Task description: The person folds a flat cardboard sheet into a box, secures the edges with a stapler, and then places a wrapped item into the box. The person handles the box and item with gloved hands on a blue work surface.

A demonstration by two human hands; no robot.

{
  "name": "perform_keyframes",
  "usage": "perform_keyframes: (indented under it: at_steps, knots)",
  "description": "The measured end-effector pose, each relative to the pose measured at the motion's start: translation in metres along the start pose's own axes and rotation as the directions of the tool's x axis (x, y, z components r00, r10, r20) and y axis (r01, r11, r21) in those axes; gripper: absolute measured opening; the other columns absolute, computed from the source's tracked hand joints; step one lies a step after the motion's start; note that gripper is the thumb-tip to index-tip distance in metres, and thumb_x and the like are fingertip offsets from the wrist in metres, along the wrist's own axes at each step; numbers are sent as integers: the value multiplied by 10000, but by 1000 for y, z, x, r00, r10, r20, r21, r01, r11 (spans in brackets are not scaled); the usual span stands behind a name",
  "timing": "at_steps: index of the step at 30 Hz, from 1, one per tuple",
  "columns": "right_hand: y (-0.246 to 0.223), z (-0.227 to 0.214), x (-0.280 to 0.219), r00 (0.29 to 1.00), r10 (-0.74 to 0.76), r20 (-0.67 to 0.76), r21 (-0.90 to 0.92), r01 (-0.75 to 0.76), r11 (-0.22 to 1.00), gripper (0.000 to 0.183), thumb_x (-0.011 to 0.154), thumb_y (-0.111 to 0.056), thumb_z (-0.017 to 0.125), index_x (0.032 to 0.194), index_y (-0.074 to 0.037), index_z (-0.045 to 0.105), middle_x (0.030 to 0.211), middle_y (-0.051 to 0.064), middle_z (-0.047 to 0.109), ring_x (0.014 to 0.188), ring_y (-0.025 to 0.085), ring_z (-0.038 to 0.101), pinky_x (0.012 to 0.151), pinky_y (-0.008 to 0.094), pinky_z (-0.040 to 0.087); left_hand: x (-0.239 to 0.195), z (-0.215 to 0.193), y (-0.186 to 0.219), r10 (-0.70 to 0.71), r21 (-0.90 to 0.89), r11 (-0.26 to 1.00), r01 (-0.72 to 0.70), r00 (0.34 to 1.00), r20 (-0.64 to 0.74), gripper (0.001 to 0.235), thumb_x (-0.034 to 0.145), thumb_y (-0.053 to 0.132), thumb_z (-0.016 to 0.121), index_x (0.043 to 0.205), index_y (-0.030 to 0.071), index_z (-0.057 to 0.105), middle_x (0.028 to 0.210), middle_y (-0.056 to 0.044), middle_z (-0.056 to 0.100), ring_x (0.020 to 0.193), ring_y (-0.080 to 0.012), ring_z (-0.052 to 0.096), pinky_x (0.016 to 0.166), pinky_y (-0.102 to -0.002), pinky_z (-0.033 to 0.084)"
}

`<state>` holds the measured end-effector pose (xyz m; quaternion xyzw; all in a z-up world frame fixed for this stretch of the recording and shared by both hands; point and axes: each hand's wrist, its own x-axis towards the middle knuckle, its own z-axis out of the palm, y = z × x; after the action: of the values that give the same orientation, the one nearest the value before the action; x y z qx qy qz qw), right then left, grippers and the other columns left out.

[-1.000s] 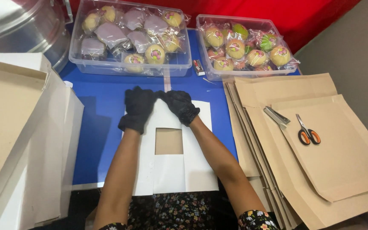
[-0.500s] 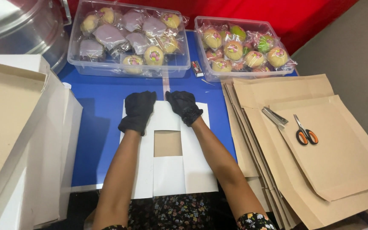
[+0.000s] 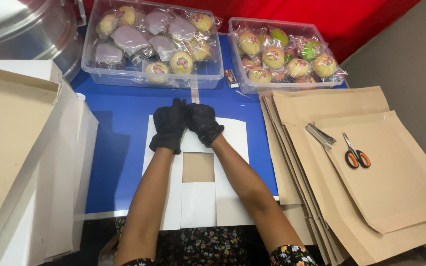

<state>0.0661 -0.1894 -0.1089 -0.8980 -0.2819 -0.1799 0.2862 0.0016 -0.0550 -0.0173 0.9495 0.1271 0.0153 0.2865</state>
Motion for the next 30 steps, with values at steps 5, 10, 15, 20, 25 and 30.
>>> perform_keyframes:
  at_steps: [5,10,15,20,25,30]
  knots:
    - [-49,-79,25,917,374,136,10,-379,925,287,900,-552,649,932,-276,719,774,-50,767,1015,127,729,974,294,522,15,39,-29,317,228,939,-258,905,-283,179,796,282,746,813,169,608,534,-49,649,638,-246,747,700,-375,526]
    - [-33,-148,30,812,582,38,919,-257,299,230,983,-301,647,877,-100,677,787,195,756,692,274,765,632,381,659,-8,4,-15,286,133,956,-263,937,-201,208,881,322,695,799,135,652,609,-70,702,710,-288,756,693,-400,529]
    - [36,-114,-11,895,445,33,65,-446,893,333,941,-521,704,809,-229,795,704,49,739,834,271,748,802,369,587,-6,5,-10,262,317,926,-204,952,-155,189,852,387,756,773,228,692,591,25,699,676,-194,750,657,-344,516]
    - [-7,-98,-15,998,58,-15,-304,-60,951,415,940,-487,705,673,-169,723,612,50,720,636,242,744,625,326,618,-3,21,-13,316,160,946,-281,911,-266,710,1002,742,453,687,161,713,598,-95,703,631,-284,734,691,-381,513]
    - [-10,-92,-14,998,66,-5,-296,-64,953,424,970,-466,650,647,-194,693,624,33,718,634,200,733,644,290,597,-4,30,-23,489,227,871,-436,815,-311,558,986,659,530,711,201,689,613,-68,681,630,-257,694,720,-357,499]
    - [-16,-91,-11,981,175,84,-387,-130,913,457,978,-486,566,658,-192,705,633,30,726,655,216,739,657,328,589,3,40,-24,479,246,873,-422,838,-263,562,987,650,528,688,196,669,593,-46,673,628,-261,687,705,-370,489]
